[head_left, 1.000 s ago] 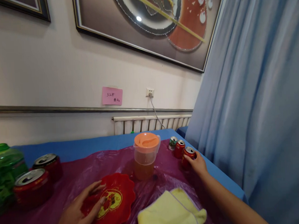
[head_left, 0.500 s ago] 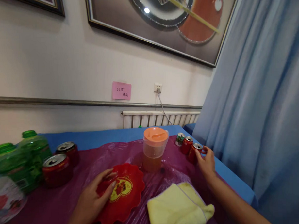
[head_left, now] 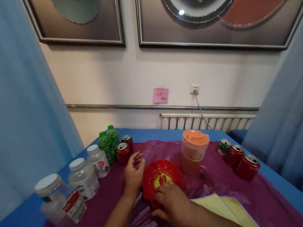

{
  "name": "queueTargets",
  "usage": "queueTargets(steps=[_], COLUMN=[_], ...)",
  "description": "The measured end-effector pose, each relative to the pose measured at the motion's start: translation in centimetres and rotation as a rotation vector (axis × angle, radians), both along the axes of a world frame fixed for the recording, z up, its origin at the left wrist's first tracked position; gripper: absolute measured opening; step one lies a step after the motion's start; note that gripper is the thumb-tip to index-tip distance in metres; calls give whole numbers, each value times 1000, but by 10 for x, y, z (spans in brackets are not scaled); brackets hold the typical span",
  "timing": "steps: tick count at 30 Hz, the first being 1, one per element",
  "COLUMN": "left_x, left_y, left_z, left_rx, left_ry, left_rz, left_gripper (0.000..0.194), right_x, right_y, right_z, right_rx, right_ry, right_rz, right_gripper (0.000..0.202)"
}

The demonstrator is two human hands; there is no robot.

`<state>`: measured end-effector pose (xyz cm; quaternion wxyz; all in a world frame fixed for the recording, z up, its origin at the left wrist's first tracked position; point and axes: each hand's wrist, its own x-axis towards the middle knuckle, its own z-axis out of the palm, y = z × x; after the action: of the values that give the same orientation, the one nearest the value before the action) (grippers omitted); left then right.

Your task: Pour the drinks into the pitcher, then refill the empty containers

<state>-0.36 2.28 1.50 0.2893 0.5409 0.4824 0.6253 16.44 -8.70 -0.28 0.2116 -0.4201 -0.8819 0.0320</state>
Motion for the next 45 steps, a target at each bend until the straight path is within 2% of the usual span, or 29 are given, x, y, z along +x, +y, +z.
queueTargets(steps=[4,8,13,17,23,28,31,33,38,41,45], left_x=[-10,-22,-39,-48,-52,-59,-59,-56,-52,-54,-48], left_y=[13,23,27,27,36,47,53,57,65,66,57], left_z=[4,9,18,24,25,31,34,33,29,32,42], left_rx=[-35,-91,-161,-199,-209,-201,-183,-173,-198,-232,-232], left_ry=[-121,-251,-366,-366,-204,29,181,269,410,447,487], left_rz=[65,126,182,217,275,432,480,472,426,423,456], left_gripper=[43,41,39,35,40,53,65,69,61,53,49], right_x=[-4,-10,-9,-6,-6,-5,-4,-3,0,3,10], right_y=[2,2,3,-1,-3,-4,-7,-8,-7,-5,-3], right_z=[-27,-41,-40,-32,-29,-27,-26,-25,-19,-13,-3], right_rx=[82,138,138,111,52,24,51,111,251,290,318], right_ry=[-76,-73,-19,24,38,40,130,220,415,488,513], right_rz=[-50,-63,-60,-57,-72,-57,-64,-61,-5,3,-9], right_gripper=[15,12,12,11,10,16,27,26,15,8,20])
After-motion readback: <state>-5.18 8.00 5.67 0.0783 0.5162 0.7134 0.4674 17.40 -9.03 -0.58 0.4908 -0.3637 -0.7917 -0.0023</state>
